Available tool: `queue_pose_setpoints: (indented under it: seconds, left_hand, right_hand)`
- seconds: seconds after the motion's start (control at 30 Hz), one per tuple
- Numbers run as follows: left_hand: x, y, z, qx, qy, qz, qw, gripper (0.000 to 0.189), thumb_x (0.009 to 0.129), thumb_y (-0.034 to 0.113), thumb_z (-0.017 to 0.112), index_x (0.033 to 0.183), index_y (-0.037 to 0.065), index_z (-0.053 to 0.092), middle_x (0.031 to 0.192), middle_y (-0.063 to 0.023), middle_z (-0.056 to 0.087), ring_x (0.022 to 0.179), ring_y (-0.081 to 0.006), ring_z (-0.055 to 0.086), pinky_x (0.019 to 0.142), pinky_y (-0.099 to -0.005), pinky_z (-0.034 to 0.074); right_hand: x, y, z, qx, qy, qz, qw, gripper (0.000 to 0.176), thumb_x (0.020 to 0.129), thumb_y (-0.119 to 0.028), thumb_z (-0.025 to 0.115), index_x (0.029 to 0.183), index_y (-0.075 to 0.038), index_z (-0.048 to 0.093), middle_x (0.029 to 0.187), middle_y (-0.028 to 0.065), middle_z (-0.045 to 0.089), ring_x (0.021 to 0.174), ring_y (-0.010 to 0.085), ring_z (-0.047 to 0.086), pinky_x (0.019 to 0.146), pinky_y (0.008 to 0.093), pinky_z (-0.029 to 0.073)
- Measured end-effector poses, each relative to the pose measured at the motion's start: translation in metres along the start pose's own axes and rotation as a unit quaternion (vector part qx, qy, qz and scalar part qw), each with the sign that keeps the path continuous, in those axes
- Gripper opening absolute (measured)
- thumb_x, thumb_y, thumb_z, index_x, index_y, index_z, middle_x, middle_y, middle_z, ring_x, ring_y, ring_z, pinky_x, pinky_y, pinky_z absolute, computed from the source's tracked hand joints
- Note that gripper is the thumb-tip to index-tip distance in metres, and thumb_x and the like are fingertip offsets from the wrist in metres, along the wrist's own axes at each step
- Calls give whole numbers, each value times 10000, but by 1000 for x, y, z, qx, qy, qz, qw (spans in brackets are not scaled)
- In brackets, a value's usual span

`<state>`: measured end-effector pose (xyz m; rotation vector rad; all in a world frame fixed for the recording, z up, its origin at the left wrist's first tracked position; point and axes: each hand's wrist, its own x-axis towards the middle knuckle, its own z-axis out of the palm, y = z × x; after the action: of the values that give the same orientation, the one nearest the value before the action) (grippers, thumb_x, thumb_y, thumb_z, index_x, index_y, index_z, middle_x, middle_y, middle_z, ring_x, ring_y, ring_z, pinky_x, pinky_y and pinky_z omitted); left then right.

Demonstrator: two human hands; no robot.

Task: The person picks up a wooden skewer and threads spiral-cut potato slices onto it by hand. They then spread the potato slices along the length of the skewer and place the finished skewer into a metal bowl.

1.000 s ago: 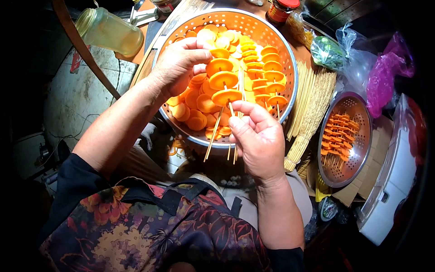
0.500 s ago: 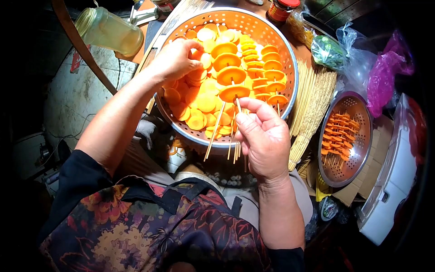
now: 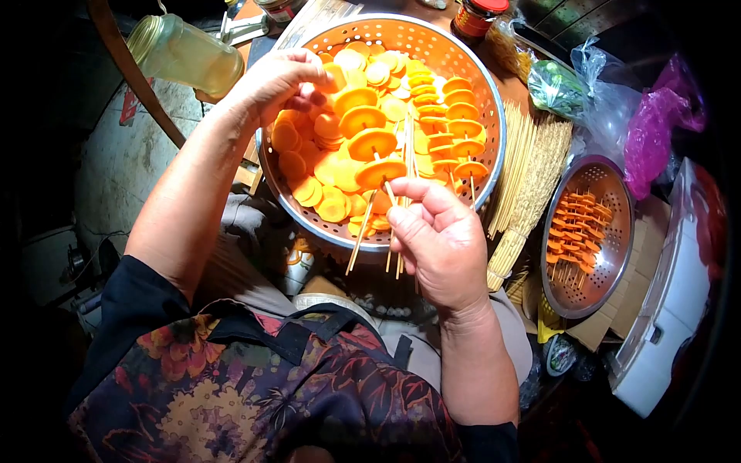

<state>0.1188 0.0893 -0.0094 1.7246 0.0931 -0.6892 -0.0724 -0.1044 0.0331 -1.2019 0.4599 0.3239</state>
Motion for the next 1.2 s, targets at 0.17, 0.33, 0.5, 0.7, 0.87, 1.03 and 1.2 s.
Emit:
queue_pose_setpoints:
  seconds: [0.17, 0.33, 0.5, 0.7, 0.87, 1.03, 1.2]
  left_hand:
    - [-7, 8, 6, -140, 13, 7, 990, 246, 749, 65, 642, 959, -10, 537, 858, -103, 601, 691, -137, 623, 609, -241, 543]
    - [2, 1, 1, -202, 23, 18, 979, 268, 742, 41, 627, 983, -17, 526, 850, -95, 587, 674, -127, 613, 602, -225, 549]
    - [-3, 5, 3, -185, 37, 17, 982, 257, 741, 41, 625, 975, -7, 527, 851, -86, 587, 681, -125, 609, 612, -235, 550]
    - [0, -2, 8, -140, 48, 74, 986, 118, 783, 73, 603, 890, 77, 552, 817, -55, 589, 684, -132, 607, 635, -278, 542]
    - [-8, -3, 20, -130, 45, 79, 987, 70, 812, 122, 602, 860, 92, 561, 751, -24, 597, 611, -110, 600, 593, -240, 531]
    - [-20, -3, 38, -159, 0, 43, 986, 138, 803, 152, 631, 898, 77, 564, 779, -16, 585, 581, -56, 547, 534, -178, 487]
    - [-22, -5, 41, -152, 16, 54, 987, 131, 801, 143, 638, 890, 75, 569, 782, -8, 578, 621, -57, 543, 535, -177, 469]
  right_hand:
    - [0, 3, 1, -8, -15, 6, 1000, 260, 850, -96, 584, 1086, 0, 537, 637, -13, 536, 467, 11, 430, 402, 136, 325]
    - [0, 2, 3, -23, -12, 8, 1000, 259, 851, -98, 583, 1087, -2, 539, 629, -22, 530, 464, 9, 426, 406, 135, 321]
    - [0, 2, 3, -27, -18, 7, 999, 254, 852, -92, 578, 1085, 0, 539, 623, -23, 528, 461, 9, 425, 405, 134, 319]
    - [1, 4, 2, -31, -21, 6, 999, 246, 852, -84, 576, 1080, 0, 539, 627, -19, 533, 468, 9, 432, 404, 134, 318]
    - [1, 7, 2, -36, -9, 8, 999, 245, 851, -84, 580, 1077, 1, 541, 631, -20, 532, 475, 9, 438, 408, 136, 317]
    - [7, 9, 0, -24, 18, -7, 1000, 243, 847, -78, 580, 1074, 1, 548, 636, -26, 523, 479, 10, 434, 421, 136, 316]
    - [6, 8, 3, -23, 31, -10, 999, 245, 843, -75, 584, 1074, -2, 551, 635, -20, 525, 471, 13, 422, 415, 139, 317]
